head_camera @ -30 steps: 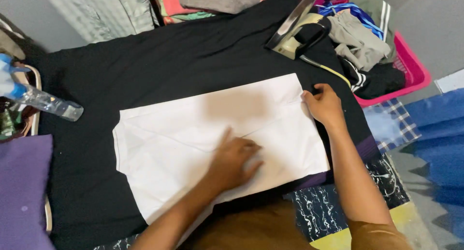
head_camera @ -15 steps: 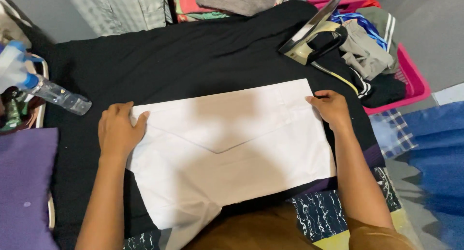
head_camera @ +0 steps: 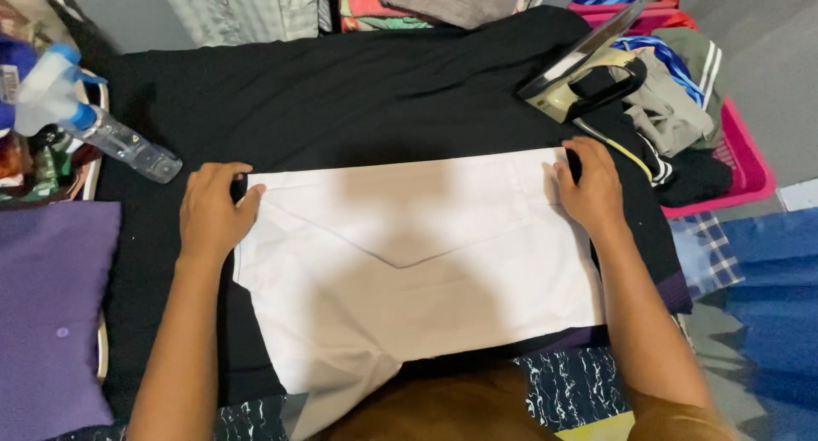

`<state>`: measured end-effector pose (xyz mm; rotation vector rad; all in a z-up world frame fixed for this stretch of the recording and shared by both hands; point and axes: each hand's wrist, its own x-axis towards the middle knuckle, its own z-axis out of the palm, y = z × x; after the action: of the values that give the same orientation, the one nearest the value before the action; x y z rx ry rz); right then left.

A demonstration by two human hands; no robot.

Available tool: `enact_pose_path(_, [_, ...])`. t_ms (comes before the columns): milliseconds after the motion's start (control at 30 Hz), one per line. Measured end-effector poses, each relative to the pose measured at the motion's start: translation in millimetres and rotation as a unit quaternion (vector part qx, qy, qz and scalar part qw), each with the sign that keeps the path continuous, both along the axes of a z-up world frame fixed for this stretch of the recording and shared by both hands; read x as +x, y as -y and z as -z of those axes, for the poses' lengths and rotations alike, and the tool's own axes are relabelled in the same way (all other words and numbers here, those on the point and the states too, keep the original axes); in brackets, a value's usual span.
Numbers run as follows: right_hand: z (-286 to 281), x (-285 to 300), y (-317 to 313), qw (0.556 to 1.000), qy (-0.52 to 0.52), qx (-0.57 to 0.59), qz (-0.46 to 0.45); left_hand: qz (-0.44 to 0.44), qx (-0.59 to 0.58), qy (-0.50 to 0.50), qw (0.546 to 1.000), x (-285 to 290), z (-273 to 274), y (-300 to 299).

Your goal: The person irons a white shirt on a black ironing board, smoothing the fabric and using a spray bottle to apply water. They fold the shirt into a neat stack and place it on top of a purple shirt.

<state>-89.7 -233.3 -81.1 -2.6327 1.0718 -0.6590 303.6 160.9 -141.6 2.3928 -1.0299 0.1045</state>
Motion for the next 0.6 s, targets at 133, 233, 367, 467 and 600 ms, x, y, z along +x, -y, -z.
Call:
enact_pose_path(133, [8,18,20,0.991,-0.081,0.044,-0.095,0.018,0.067,-0.014,0.998,3,-10,1])
enact_pose_path(233, [10,29,36,0.973,-0.202,-0.005,-0.113,0.028,0.105,-0.025,0.994,6,-22,4])
enact_pose_path(367, [13,37,57,0.965,-0.233,0.030,-0.120,0.039,0.082,-0.050,0.995,13,-25,10])
enact_pose_path(467, [1,43,60,0.957,-0.250,0.097,-0.112,0.049,0.075,-0.092,0.992,12,-34,15])
enact_pose_path(600, [-31,59,36,0.941,-0.254,0.186,-0.125,0.060,0.090,-0.133,0.985,4,-53,23])
